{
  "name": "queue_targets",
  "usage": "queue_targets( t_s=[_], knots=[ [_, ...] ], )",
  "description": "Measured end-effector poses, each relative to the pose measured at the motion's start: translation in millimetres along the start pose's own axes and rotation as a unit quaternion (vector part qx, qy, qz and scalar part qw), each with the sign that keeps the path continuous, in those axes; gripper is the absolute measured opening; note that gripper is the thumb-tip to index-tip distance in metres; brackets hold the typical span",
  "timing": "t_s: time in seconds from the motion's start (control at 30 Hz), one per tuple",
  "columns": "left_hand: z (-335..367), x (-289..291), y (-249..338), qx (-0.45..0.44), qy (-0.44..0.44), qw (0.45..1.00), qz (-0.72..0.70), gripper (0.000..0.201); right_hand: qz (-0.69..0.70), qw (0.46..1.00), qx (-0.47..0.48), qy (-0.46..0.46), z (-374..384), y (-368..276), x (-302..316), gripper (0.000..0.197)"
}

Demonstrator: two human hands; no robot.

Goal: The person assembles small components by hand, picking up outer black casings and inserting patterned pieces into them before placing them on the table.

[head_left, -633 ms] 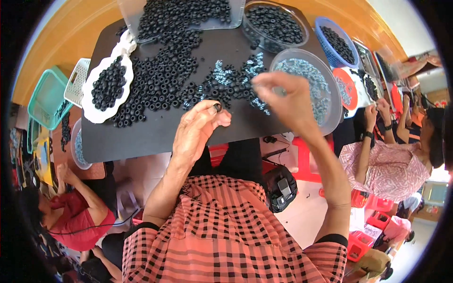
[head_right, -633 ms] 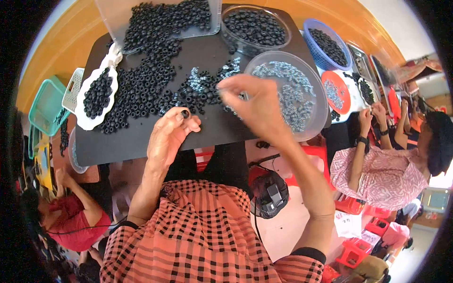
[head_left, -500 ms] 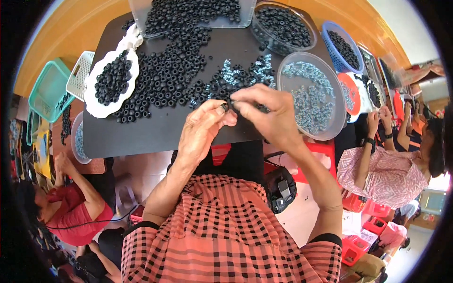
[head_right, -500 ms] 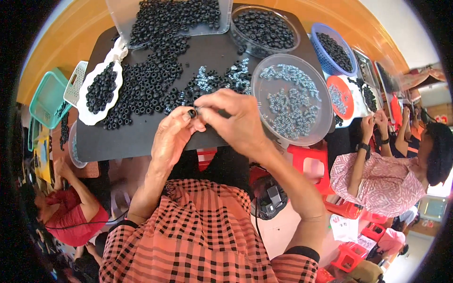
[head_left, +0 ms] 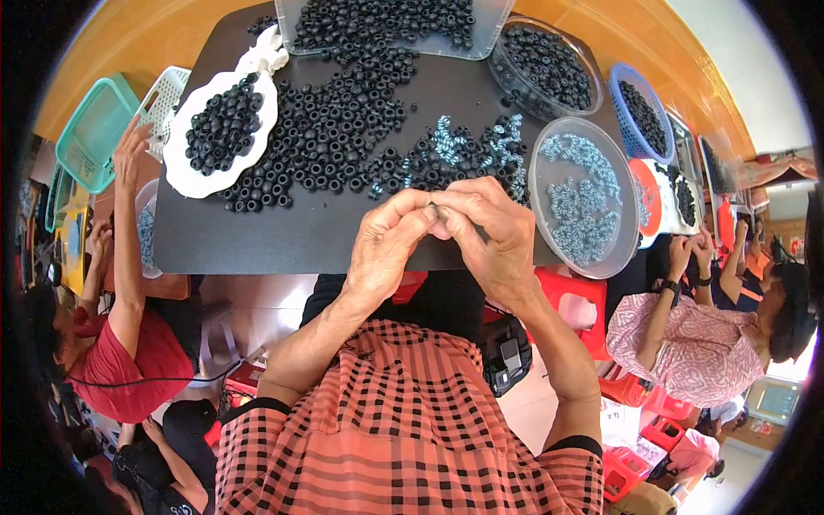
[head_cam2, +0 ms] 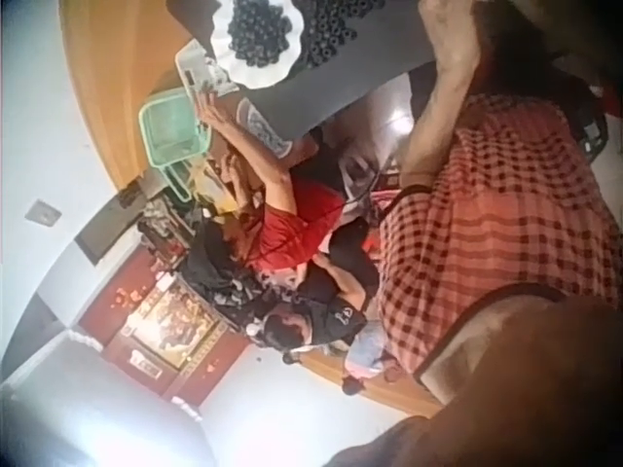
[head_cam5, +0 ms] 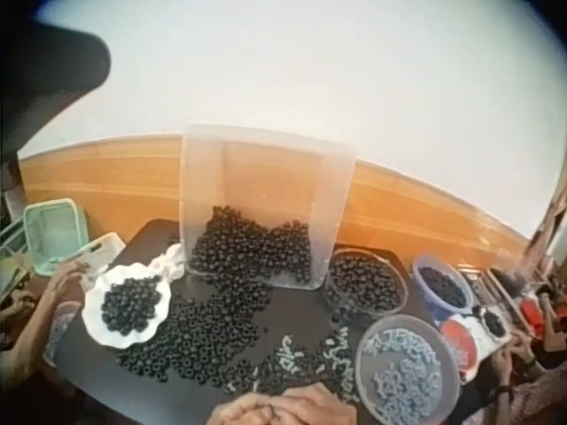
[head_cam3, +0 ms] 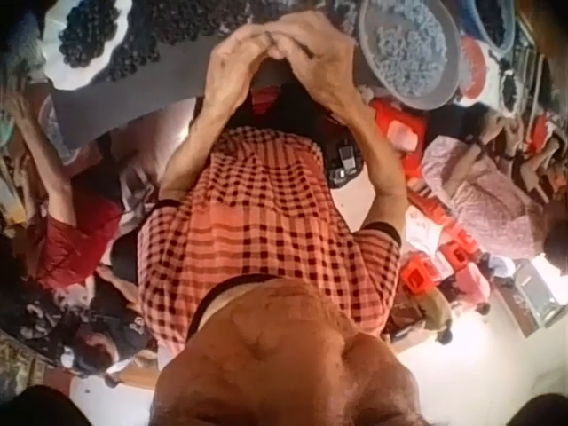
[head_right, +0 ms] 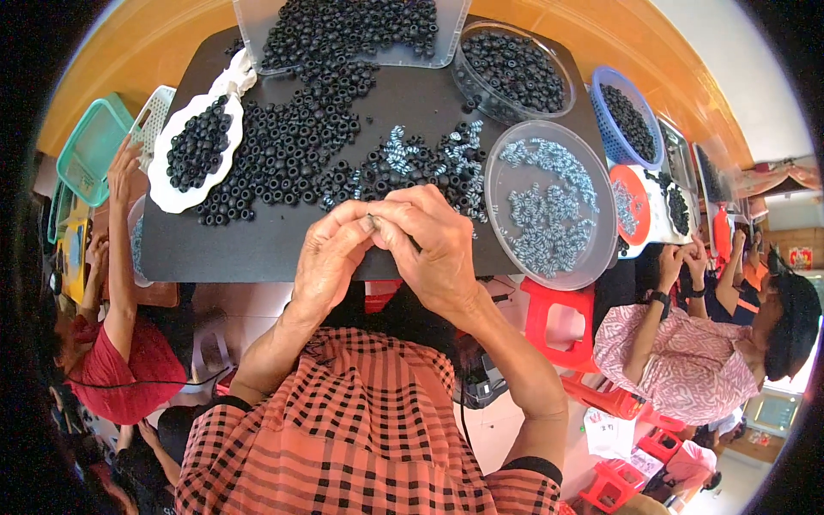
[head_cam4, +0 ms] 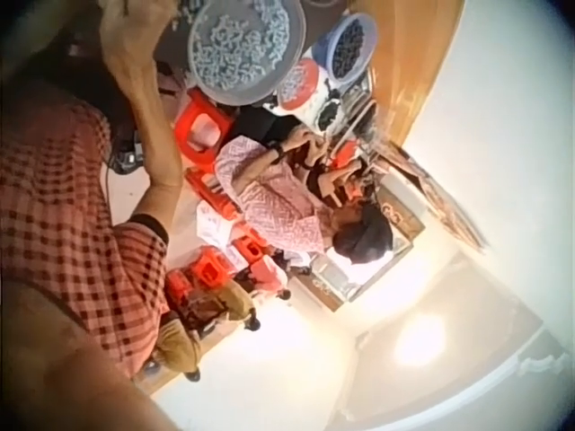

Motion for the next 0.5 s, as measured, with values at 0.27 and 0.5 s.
queue_targets(
  t_s=[0.27, 0.5],
  knots=[
    [-5, -15, 11, 0.027, -0.073, 0.986, 0.147, 0.016, 0.016, 0.997, -0.073, -0.031, 47, 32, -1, 0.011],
    [5, 9, 18, -0.001, -0.011, 0.996, 0.094, 0.017, -0.083, 0.988, 0.032, -0.128, 117, 73, -41, 0.018]
  ],
)
Point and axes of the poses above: each hand's wrist, its own z-axis towards the middle knuckle, its own x-axis out of the back of the hand, y = z × x, the point moved 9 cm from there along z, towards the middle knuckle, and after that the axes turned 5 degrees about -y, right-handed, at the moved point
